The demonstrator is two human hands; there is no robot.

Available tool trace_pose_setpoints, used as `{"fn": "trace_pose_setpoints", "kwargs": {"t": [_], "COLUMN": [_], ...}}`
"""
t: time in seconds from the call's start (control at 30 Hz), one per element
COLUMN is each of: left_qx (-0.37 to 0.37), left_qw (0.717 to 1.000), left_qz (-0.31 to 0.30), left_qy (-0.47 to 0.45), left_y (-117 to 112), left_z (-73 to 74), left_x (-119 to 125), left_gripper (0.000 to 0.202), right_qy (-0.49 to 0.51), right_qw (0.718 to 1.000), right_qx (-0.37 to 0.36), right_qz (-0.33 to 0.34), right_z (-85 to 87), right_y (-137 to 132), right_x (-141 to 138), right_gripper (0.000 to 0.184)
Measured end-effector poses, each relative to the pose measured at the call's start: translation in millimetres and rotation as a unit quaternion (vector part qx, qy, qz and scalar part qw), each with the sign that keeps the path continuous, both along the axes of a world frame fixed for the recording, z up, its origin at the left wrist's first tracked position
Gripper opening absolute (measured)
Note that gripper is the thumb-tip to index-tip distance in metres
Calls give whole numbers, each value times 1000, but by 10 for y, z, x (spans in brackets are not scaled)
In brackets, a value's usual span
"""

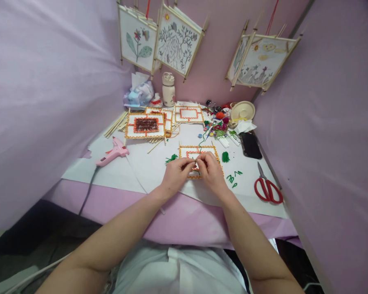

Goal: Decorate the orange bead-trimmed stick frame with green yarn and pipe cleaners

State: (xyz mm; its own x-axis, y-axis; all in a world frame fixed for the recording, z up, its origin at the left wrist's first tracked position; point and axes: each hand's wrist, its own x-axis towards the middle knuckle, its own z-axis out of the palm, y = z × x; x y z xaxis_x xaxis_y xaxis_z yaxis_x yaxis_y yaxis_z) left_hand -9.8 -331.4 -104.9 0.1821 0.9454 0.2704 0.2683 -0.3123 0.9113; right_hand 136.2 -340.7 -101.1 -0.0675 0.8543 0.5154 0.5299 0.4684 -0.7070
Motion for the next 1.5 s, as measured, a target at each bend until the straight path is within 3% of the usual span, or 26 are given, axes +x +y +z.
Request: {"fn": "trace_pose_setpoints", "kwargs": {"t": [0.23,0.33,0.67,0.87,1.0,1.17,1.33,1.5], "left_qx": [-152,-183,-264,-298,-277,-237,-209,-156], "left_qw": [979,969,940,933,943,956,967,978], "left_qz": [-57,-78,-177,-154,-104,-136,-120,-136], "left_qy": [-121,-144,-121,-128,-155,-107,-77,0], "left_y": [48,54,63,91,108,97,115,99], "left_z": [56,64,63,112,111,62,11,71], "left_x": [-6,-3,-32,-80,-84,-55,-58,-51], "left_gripper": [24,25,23,19,29,35,30,27], "right_qy": [90,106,125,101,91,50,-13,-43], "right_qw": [993,989,983,989,992,997,999,998], "right_qx": [-61,-73,-130,-106,-88,-64,-24,-16], "right_qz": [36,69,-18,-30,-16,-1,-24,-31], "right_z": [45,65,58,83,80,39,4,4], "right_y": [10,10,29,29,19,13,17,22], "right_x": [70,97,114,152,139,71,34,28], "right_gripper": [17,14,19,20,20,18,20,21]}}
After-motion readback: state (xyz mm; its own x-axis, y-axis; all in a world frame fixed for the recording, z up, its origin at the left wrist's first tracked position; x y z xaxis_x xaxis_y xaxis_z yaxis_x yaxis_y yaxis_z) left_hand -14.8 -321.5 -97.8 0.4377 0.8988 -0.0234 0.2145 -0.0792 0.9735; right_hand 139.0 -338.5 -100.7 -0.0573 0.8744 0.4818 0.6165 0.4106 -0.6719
